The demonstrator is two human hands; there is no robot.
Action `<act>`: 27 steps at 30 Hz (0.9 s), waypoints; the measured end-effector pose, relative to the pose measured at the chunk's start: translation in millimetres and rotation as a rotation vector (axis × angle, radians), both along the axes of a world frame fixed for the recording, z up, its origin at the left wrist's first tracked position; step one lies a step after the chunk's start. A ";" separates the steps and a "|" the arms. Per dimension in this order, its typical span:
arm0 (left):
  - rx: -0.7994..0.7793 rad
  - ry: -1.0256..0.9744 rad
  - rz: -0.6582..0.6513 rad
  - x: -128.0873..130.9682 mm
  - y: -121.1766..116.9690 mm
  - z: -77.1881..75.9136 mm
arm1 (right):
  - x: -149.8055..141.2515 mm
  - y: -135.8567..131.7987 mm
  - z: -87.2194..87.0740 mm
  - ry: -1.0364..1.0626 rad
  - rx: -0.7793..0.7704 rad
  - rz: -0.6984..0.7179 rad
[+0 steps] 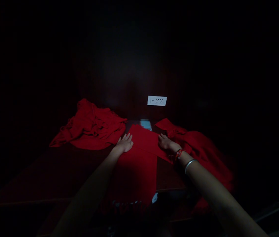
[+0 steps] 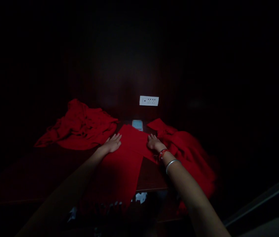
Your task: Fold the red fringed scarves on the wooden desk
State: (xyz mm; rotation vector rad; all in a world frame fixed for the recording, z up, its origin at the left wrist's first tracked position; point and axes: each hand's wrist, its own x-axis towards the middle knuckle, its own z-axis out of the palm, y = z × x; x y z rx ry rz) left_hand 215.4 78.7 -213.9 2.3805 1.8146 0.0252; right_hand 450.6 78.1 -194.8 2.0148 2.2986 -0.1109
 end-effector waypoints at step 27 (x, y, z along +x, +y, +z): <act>0.032 0.026 0.022 1.2 -1.9 0.5 | -74.2 53.4 -1.9 -0.003 0.096 0.369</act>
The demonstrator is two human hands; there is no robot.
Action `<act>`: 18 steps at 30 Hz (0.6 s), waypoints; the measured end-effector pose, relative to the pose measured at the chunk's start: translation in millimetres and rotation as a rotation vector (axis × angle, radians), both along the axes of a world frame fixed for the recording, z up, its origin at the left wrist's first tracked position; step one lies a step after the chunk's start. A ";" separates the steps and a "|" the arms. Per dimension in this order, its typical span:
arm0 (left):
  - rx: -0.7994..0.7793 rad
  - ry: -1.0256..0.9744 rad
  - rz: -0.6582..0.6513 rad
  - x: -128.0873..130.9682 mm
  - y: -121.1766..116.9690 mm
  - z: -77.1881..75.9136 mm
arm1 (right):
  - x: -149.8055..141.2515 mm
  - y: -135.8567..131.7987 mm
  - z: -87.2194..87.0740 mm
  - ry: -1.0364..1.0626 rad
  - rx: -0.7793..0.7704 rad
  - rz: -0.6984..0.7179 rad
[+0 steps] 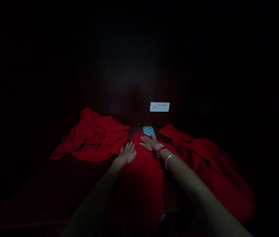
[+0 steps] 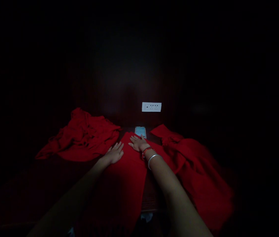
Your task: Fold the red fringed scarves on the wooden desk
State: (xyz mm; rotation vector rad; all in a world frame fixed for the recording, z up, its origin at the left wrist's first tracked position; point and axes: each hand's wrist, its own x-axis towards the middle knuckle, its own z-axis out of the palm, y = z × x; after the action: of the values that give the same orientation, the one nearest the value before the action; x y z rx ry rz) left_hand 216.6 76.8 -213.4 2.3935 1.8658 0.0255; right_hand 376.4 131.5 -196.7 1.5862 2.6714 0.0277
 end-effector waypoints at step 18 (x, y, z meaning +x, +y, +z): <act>0.011 -0.010 -0.278 1.6 0.8 -4.7 | 69.0 -91.2 -9.4 0.104 -0.161 -0.165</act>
State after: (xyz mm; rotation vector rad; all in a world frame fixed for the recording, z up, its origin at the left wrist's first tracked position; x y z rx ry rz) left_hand 218.2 77.6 -218.1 2.6304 1.5159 0.0249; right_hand 445.4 40.4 -206.1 1.7935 2.5294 -0.2736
